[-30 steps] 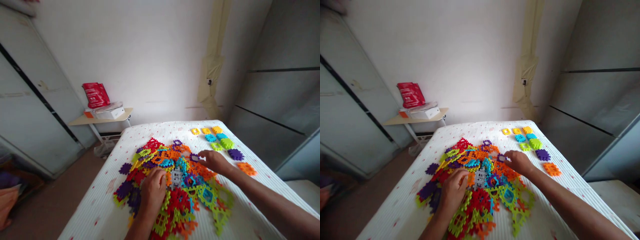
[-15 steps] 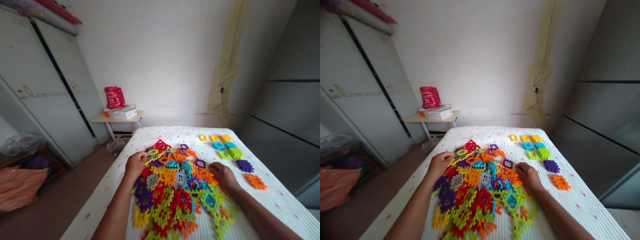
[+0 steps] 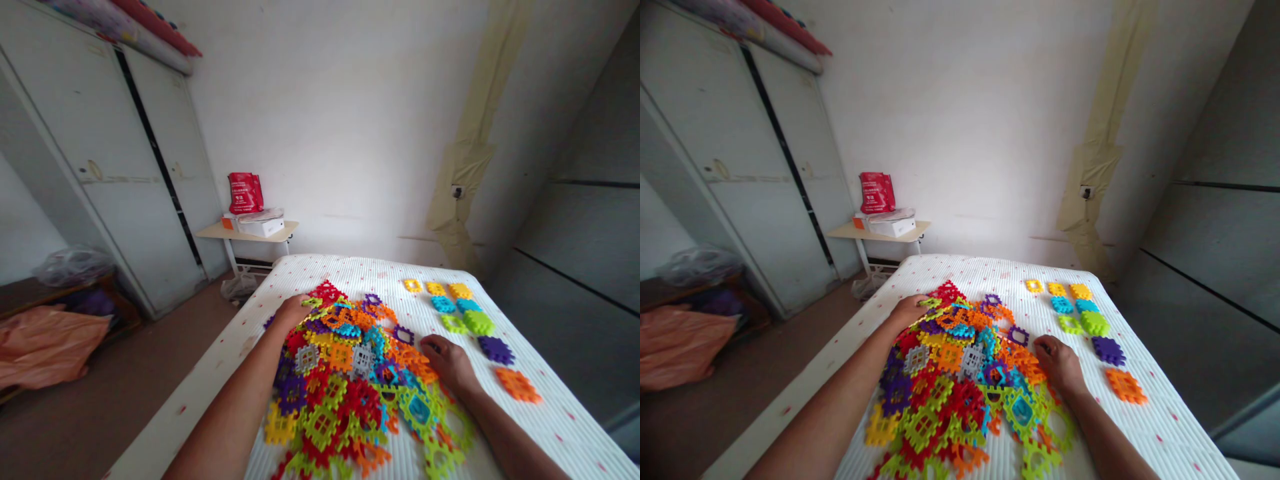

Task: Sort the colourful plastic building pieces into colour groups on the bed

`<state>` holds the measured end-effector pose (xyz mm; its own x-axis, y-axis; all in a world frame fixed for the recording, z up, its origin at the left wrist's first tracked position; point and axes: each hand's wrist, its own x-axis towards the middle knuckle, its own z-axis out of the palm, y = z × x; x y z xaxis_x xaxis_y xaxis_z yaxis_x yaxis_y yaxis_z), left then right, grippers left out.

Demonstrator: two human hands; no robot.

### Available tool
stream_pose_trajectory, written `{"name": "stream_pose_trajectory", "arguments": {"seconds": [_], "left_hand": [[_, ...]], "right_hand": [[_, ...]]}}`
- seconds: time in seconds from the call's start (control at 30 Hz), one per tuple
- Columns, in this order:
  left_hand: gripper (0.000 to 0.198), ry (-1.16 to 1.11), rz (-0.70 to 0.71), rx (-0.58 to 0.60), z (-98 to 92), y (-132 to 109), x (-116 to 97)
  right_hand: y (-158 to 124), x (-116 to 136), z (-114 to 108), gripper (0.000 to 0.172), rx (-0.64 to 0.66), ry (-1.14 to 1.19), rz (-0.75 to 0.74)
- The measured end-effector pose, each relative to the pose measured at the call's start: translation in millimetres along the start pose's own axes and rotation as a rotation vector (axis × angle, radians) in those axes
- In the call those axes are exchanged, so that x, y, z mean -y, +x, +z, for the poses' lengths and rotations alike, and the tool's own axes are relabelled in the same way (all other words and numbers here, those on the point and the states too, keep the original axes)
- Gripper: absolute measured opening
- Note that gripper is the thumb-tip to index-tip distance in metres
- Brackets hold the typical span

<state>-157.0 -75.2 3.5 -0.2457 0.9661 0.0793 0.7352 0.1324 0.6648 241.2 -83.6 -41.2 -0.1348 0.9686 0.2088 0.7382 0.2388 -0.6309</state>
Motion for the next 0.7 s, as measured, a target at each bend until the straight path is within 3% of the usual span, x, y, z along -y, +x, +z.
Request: {"name": "stream_pose_trajectory", "arguments": {"seconds": [0.17,0.33,0.7], "left_hand": [[0.029,-0.172,0.087,0.124,11.7,-1.1,-5.3],[0.032,-0.284,0.158,0.222,10.1,-13.6,-19.3],[0.037,-0.241,0.358,0.213,-0.7,-69.8,-61.3]], "right_hand": [[0.0,-0.2,0.8,0.029,-0.007,-0.012,-0.024],[-1.3,1.2,0.5,0.029,0.001,-0.012,0.001],[-1.9,6.3,-2.0,0.029,-0.028,-0.062,-0.012]]}}
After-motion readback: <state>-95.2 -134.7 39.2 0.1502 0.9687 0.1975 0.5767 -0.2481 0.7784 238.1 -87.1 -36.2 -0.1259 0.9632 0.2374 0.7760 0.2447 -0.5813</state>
